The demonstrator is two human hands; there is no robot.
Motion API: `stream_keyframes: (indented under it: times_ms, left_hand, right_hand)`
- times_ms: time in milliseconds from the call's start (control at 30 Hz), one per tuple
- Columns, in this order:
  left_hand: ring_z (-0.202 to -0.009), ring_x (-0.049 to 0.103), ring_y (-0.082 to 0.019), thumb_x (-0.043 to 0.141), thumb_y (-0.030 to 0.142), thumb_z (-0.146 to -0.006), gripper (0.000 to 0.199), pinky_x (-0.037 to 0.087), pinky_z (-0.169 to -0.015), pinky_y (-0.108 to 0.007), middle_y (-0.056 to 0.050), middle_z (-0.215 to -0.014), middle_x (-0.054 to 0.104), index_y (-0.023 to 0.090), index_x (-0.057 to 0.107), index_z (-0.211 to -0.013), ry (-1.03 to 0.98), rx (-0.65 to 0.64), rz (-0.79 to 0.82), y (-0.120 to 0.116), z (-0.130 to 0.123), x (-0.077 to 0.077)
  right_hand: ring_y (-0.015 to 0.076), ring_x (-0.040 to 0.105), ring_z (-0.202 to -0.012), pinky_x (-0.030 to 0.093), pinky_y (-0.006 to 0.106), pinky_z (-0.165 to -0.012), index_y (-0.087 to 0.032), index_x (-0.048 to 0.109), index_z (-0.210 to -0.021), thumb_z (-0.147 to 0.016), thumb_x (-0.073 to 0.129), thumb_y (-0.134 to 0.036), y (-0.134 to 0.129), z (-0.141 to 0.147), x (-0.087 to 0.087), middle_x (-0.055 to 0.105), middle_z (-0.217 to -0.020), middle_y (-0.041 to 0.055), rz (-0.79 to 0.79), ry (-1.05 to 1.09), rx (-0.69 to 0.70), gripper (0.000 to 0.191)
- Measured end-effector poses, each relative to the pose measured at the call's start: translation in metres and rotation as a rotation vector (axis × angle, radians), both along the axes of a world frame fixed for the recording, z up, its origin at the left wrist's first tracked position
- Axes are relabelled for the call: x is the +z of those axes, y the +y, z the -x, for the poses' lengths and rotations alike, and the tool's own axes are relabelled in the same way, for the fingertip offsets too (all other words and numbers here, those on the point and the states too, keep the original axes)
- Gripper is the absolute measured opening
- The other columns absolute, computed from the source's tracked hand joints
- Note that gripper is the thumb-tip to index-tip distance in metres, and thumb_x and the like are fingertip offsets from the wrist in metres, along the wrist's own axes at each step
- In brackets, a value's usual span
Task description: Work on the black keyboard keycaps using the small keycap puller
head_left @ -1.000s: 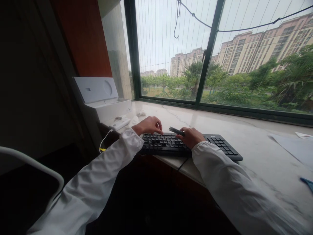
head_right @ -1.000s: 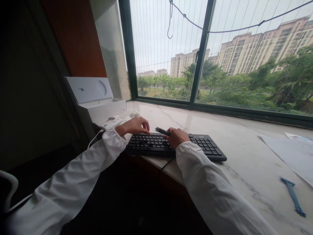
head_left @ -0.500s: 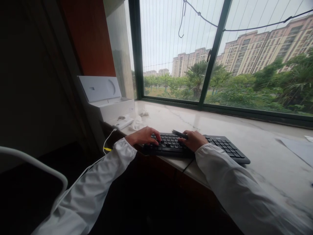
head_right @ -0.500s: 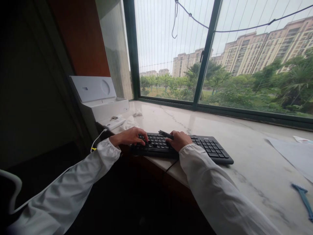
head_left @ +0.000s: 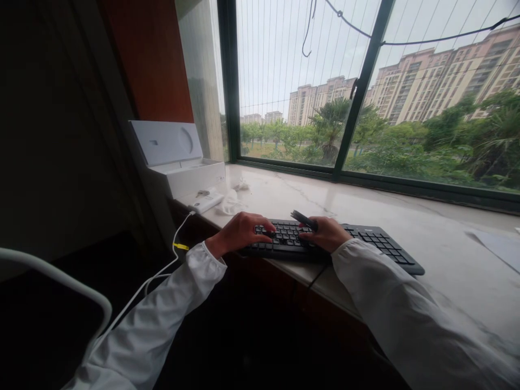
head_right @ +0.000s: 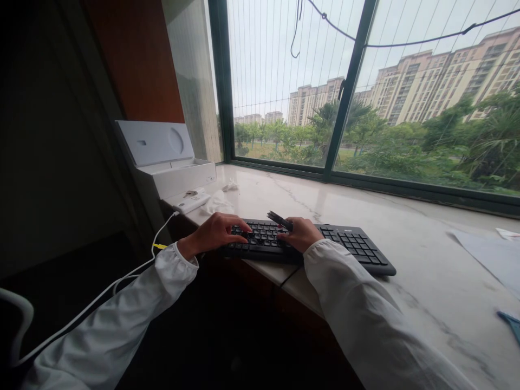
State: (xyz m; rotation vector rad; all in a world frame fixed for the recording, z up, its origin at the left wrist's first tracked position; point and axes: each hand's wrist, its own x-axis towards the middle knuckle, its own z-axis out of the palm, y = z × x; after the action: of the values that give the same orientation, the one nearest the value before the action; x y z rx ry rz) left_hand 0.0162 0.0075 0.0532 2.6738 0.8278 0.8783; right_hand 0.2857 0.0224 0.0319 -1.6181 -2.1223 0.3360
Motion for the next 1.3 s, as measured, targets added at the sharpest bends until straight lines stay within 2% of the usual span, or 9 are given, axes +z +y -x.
stream_keyframes:
  times_ms: [133, 267, 433, 567, 667, 800, 967, 1100, 1300]
  left_hand:
    - [-0.082, 0.063, -0.014, 0.071, 0.035, -0.073, 0.025, 0.046, -0.075, -0.023, -0.002, -0.091, 0.070, 0.018, 0.068, -0.091, -0.032, -0.001, 0.005, 0.002, 0.000, -0.003]
    - [-0.077, 0.062, -0.013, 0.070, 0.033, -0.074, 0.019, 0.046, -0.073, -0.023, -0.001, -0.085, 0.069, 0.019, 0.069, -0.087, -0.021, 0.028, 0.020, 0.003, -0.001, -0.004]
    - [-0.074, 0.060, -0.011, 0.065, 0.028, -0.078, 0.011, 0.044, -0.070, -0.021, -0.002, -0.087, 0.066, 0.020, 0.071, -0.083, -0.005, 0.084, 0.063, 0.010, -0.001, -0.008]
    - [-0.080, 0.062, -0.013, 0.069, 0.028, -0.075, 0.020, 0.045, -0.073, -0.022, 0.000, -0.087, 0.068, 0.021, 0.069, -0.093, -0.020, 0.106, 0.133, 0.017, -0.002, -0.011]
    - [-0.079, 0.063, -0.013, 0.068, 0.029, -0.075, 0.019, 0.046, -0.075, -0.022, 0.000, -0.088, 0.069, 0.020, 0.070, -0.091, -0.010, 0.114, 0.152, 0.018, -0.006, -0.011]
    - [-0.074, 0.063, -0.012, 0.064, 0.030, -0.079, 0.015, 0.046, -0.075, -0.021, 0.000, -0.089, 0.069, 0.022, 0.072, -0.088, 0.068, 0.082, 0.134, 0.019, -0.011, -0.009]
    - [-0.085, 0.064, -0.014, 0.061, 0.029, -0.082, 0.019, 0.045, -0.078, -0.022, 0.000, -0.093, 0.070, 0.025, 0.071, -0.097, 0.157, 0.063, 0.072, 0.025, -0.012, -0.005]
    - [-0.087, 0.066, -0.016, 0.066, 0.031, -0.076, 0.030, 0.046, -0.080, -0.024, 0.003, -0.088, 0.072, 0.028, 0.066, -0.107, 0.210, 0.094, 0.044, 0.025, -0.012, -0.001]
    - [-0.084, 0.067, -0.015, 0.069, 0.030, -0.073, 0.025, 0.046, -0.077, -0.023, 0.004, -0.084, 0.073, 0.029, 0.069, -0.098, 0.207, 0.168, 0.021, 0.022, -0.016, -0.003]
  right_hand:
    - [0.0184, 0.062, -0.071, 0.043, 0.026, -0.066, -0.021, 0.069, -0.089, -0.074, 0.060, -0.048, -0.001, 0.000, 0.000, 0.068, -0.072, 0.0021, -0.057, 0.009, -0.016, 0.032]
    - [0.0186, 0.062, -0.071, 0.043, 0.026, -0.066, -0.022, 0.068, -0.087, -0.078, 0.056, -0.047, -0.001, 0.000, 0.000, 0.068, -0.072, 0.0027, -0.091, 0.018, -0.036, 0.029]
    - [0.0184, 0.062, -0.071, 0.043, 0.025, -0.065, -0.023, 0.068, -0.087, -0.078, 0.055, -0.047, 0.000, -0.001, -0.002, 0.068, -0.072, 0.0027, -0.108, 0.011, -0.045, 0.028]
    - [0.0177, 0.062, -0.070, 0.042, 0.025, -0.064, -0.024, 0.068, -0.087, -0.078, 0.055, -0.046, 0.000, -0.001, -0.001, 0.068, -0.071, 0.0022, -0.111, 0.007, -0.055, 0.028]
    - [0.0178, 0.062, -0.070, 0.042, 0.025, -0.064, -0.024, 0.068, -0.087, -0.078, 0.055, -0.046, 0.000, 0.000, -0.001, 0.068, -0.071, 0.0021, -0.109, 0.002, -0.060, 0.027]
    - [0.0183, 0.062, -0.070, 0.042, 0.025, -0.064, -0.024, 0.068, -0.087, -0.078, 0.054, -0.047, 0.000, 0.000, -0.001, 0.068, -0.072, 0.0024, -0.108, 0.002, -0.062, 0.028]
    - [0.0185, 0.062, -0.071, 0.042, 0.025, -0.064, -0.024, 0.068, -0.088, -0.078, 0.054, -0.047, 0.000, 0.000, 0.000, 0.068, -0.073, 0.0024, -0.120, 0.018, -0.062, 0.028]
    - [0.0188, 0.062, -0.071, 0.043, 0.026, -0.065, -0.024, 0.069, -0.089, -0.078, 0.054, -0.046, -0.001, 0.001, 0.002, 0.068, -0.073, 0.0030, -0.129, 0.022, -0.048, 0.029]
    - [0.0193, 0.062, -0.071, 0.043, 0.026, -0.065, -0.024, 0.069, -0.088, -0.078, 0.055, -0.045, -0.001, 0.000, 0.001, 0.069, -0.074, 0.0034, -0.135, 0.027, -0.050, 0.028]
